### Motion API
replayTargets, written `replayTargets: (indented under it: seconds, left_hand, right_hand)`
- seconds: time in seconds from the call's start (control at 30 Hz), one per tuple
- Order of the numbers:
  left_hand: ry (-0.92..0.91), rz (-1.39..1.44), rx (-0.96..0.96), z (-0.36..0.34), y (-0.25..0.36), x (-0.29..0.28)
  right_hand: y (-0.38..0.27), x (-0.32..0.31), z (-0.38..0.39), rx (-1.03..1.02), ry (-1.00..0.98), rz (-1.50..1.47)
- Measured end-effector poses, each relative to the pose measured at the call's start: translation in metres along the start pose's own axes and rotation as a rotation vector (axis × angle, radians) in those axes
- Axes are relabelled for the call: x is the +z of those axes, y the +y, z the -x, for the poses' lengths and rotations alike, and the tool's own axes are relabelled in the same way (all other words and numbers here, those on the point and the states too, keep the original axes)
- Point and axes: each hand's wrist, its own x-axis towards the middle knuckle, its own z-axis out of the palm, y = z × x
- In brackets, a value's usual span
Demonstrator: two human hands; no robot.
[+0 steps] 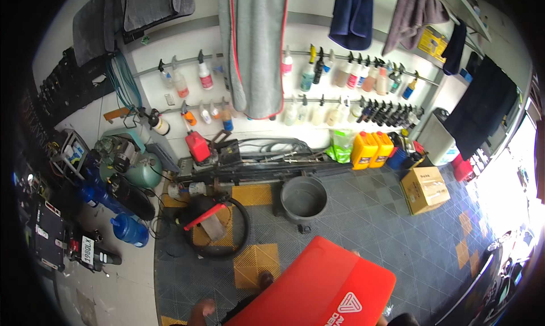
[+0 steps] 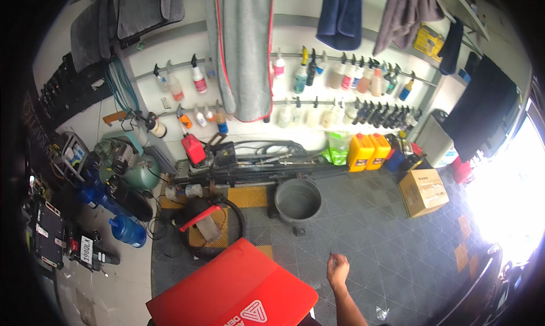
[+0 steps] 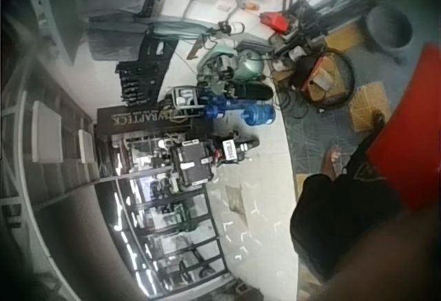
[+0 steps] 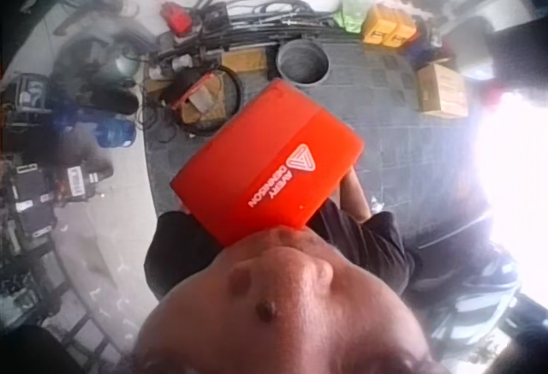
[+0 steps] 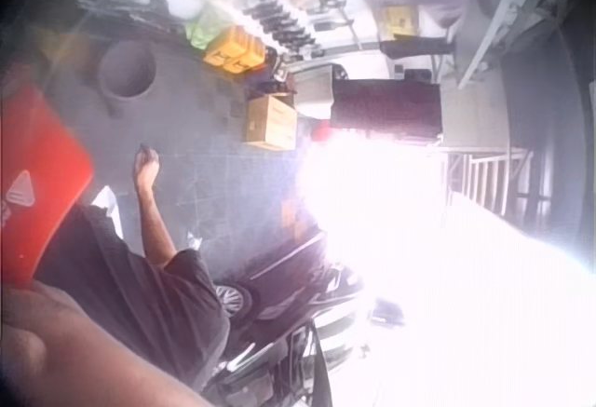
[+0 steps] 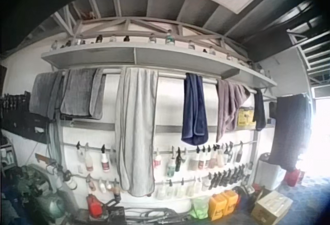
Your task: The person applies a clear protective film to the front bumper and headlight of a black car. They use a spray bottle, a red squeegee, and a yellow microfiber cloth to smooth the film and remove bubbles. The person retrieves a heat gun and uses it to warm the film while squeegeeing and wiping the surface.
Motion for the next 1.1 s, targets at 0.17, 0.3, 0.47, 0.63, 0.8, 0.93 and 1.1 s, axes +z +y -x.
replayTargets:
  seconds: [0.17, 0.3, 0.47, 0.63, 0.8, 0.93, 1.1]
  left_hand:
    - [1.079, 0.165, 0.856, 0.006, 0.082, -0.136]
    - [0.658, 0.854, 0.592, 0.047, 0.205, -0.201]
    - [0.601, 0.062, 0.155, -0.022, 0.145, -0.202]
    - [0.554, 0.482, -0.073, 0.003, 0.203, -0.183]
    - [0.597, 0.623, -0.124, -0.017, 0.267, -0.192]
    - [0.710, 0.640, -0.092, -0.020, 0.287, -0.167]
    - [0.748, 0.639, 0.279, -0.031, 0.400, -0.248]
  right_hand:
    - [-0.135, 0.136, -0.222, -0.241, -0.083, -0.300]
    - [-0.183, 0.203, -0.433, -0.469, 0.143, -0.306]
    - [-0.301, 0.223, -0.731, -0.665, 0.276, -0.178]
    - [-0.398, 0.209, -0.945, -0.699, 0.414, 0.027]
    - [-0.449, 0.185, -1.102, -0.852, 0.432, 0.512]
    - [-0.481, 0.238, -1.114, -0.760, 0.366, 0.457]
    - [-0.495, 0.306, -1.129, -0.858, 0.298, 0.382]
